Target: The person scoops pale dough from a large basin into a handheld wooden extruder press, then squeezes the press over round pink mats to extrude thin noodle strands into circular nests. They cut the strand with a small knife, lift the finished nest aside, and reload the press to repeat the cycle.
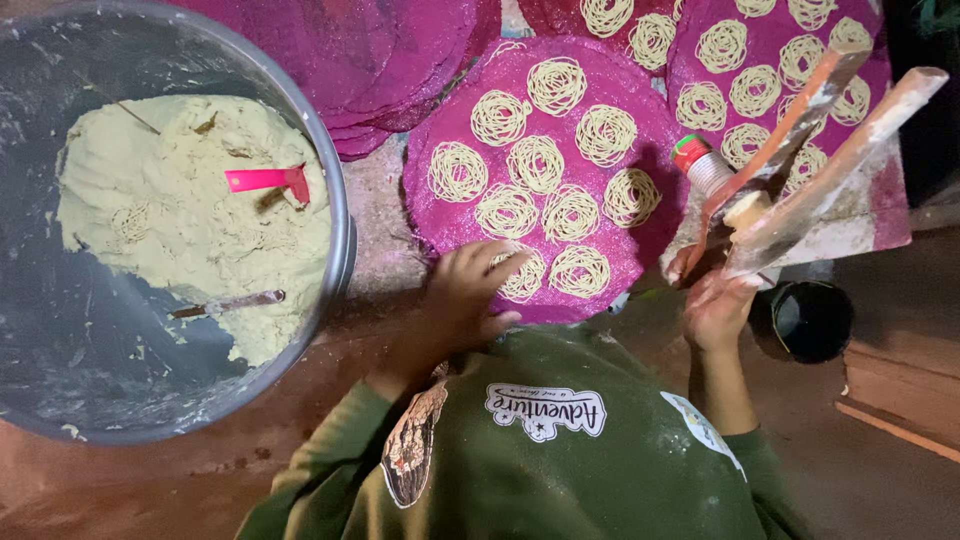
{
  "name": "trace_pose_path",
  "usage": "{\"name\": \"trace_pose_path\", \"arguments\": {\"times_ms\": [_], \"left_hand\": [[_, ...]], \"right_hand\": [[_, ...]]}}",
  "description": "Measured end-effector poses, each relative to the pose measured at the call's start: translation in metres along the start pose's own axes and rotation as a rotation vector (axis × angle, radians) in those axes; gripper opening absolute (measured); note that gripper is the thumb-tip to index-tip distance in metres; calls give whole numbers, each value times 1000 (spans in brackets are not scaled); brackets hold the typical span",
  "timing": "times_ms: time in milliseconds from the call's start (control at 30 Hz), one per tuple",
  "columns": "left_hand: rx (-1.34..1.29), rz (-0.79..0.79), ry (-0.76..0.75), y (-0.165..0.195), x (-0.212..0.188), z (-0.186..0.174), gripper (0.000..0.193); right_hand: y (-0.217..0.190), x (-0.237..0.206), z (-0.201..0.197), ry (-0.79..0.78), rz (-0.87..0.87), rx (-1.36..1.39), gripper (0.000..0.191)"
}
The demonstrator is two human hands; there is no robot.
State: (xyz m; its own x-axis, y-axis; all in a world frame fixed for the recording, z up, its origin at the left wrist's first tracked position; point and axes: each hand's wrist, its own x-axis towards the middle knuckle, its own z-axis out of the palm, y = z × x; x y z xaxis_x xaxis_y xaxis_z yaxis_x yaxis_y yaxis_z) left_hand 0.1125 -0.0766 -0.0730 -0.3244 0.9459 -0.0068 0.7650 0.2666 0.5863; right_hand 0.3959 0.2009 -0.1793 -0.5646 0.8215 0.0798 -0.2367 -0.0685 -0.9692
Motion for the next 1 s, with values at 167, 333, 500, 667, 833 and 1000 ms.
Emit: {"name": "trace_pose_path", "arguments": {"times_ms": [167,333,500,667,833,1000], "left_hand": [[251,357,56,-2,17,14,73],[268,381,16,-26,9,24,25],[-368,231,201,-35,-16,20,18],[-611,-29,641,-40,-79,-55,35],[36,-218,1121,-46,-104,-139,34],[-1195,-82,666,-13,-14,-70,67]], "right_hand": [[-40,4,57,-142,-73,-24,85],[-49,1,65,-169,-49,43,82],[-43,-2,53,-127,-64,-25,83],[-25,4,35,-144,-102,-5,77],[-27,28,23,-262,6,-214,70],[-77,58,68,-783,404,-556,70]]}}
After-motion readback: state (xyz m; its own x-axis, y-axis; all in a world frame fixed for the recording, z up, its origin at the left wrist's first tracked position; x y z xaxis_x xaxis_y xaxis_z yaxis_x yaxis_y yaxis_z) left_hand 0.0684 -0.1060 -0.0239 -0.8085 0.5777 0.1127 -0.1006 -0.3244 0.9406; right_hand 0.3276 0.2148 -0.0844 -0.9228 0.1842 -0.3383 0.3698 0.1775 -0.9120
